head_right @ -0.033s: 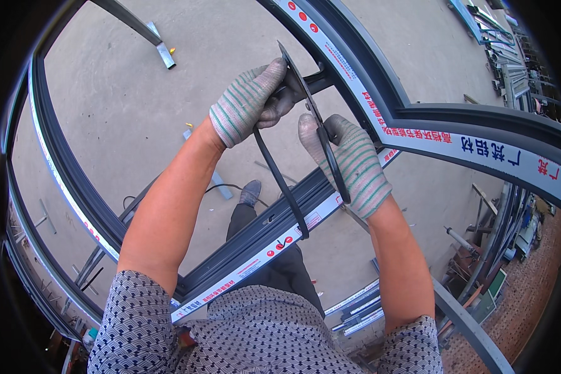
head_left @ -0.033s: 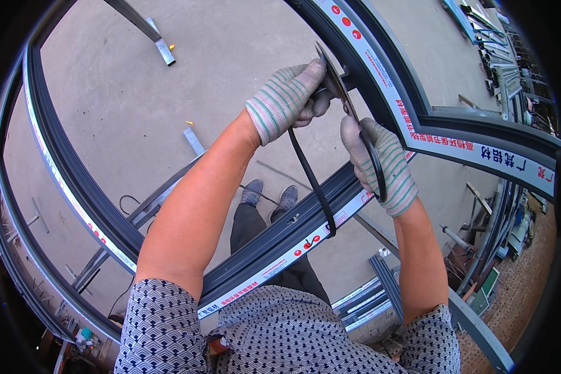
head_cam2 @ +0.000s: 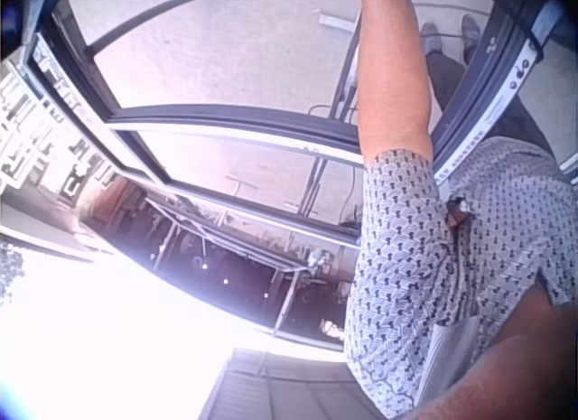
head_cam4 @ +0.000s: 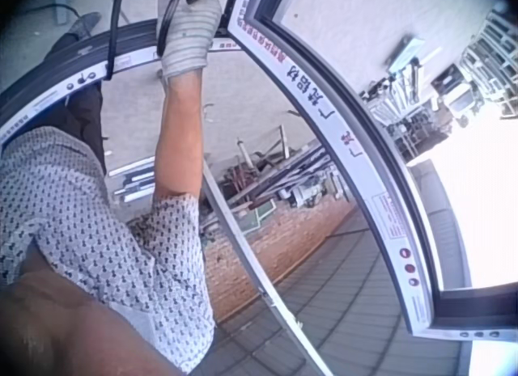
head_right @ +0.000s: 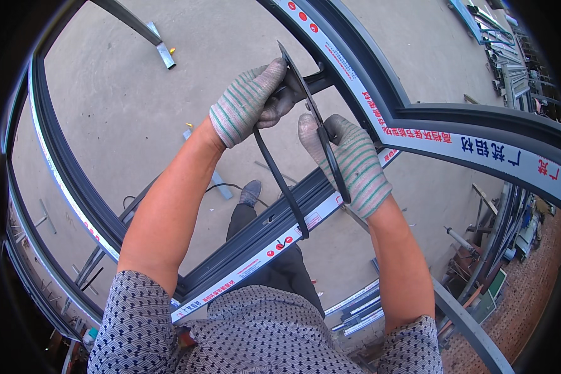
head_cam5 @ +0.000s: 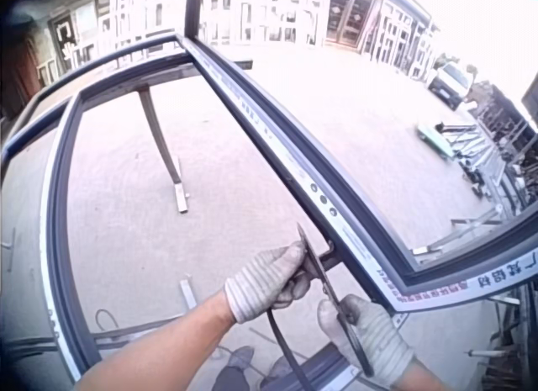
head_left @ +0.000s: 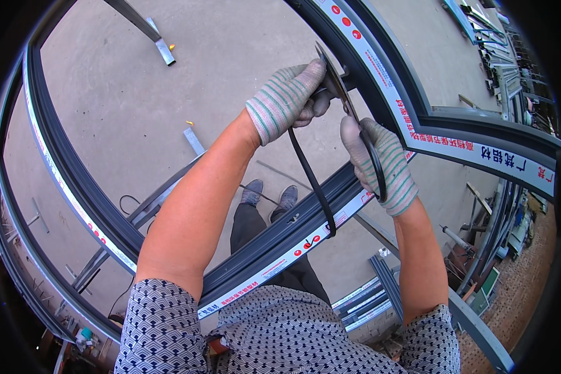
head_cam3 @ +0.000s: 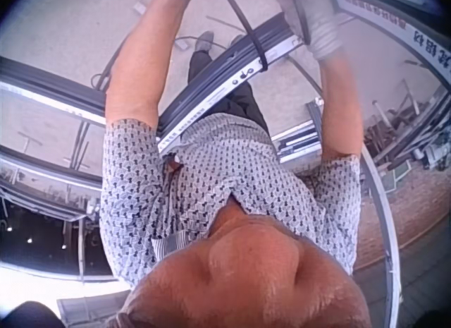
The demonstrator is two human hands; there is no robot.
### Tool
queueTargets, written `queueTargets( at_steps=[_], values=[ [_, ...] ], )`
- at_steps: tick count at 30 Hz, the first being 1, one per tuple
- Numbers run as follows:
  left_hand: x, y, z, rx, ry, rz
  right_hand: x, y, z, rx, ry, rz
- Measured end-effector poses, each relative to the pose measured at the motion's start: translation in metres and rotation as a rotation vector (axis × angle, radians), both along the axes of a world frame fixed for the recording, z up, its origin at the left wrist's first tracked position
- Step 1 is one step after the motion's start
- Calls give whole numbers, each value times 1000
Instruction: The person installs a black rubber seal into the groove of a large metal window frame. They use shears to cut the seal to length and press it into place along the frame's edges.
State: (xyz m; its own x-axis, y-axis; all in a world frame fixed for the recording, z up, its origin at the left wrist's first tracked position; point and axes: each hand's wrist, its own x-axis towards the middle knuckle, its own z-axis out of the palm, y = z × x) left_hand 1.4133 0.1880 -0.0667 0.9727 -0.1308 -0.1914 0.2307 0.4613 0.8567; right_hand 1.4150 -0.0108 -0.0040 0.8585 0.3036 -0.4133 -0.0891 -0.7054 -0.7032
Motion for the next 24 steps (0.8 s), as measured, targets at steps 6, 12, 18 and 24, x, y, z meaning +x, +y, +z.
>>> queueTargets(
  at_steps=[6,12,18,24],
  values=[
    [-1,1,1,-26,-27,-18,3,-5,-11,21,-121,49],
    [-1,0,-1,-9,-18,-2,0,2,1,-83,-15,15],
    [1,1,-5,-34,-40,-41,-6,4,2,51,12,-36],
    [-2,3,-3,-54,-46,-49,-10,0,2,112,8,18]
  ],
)
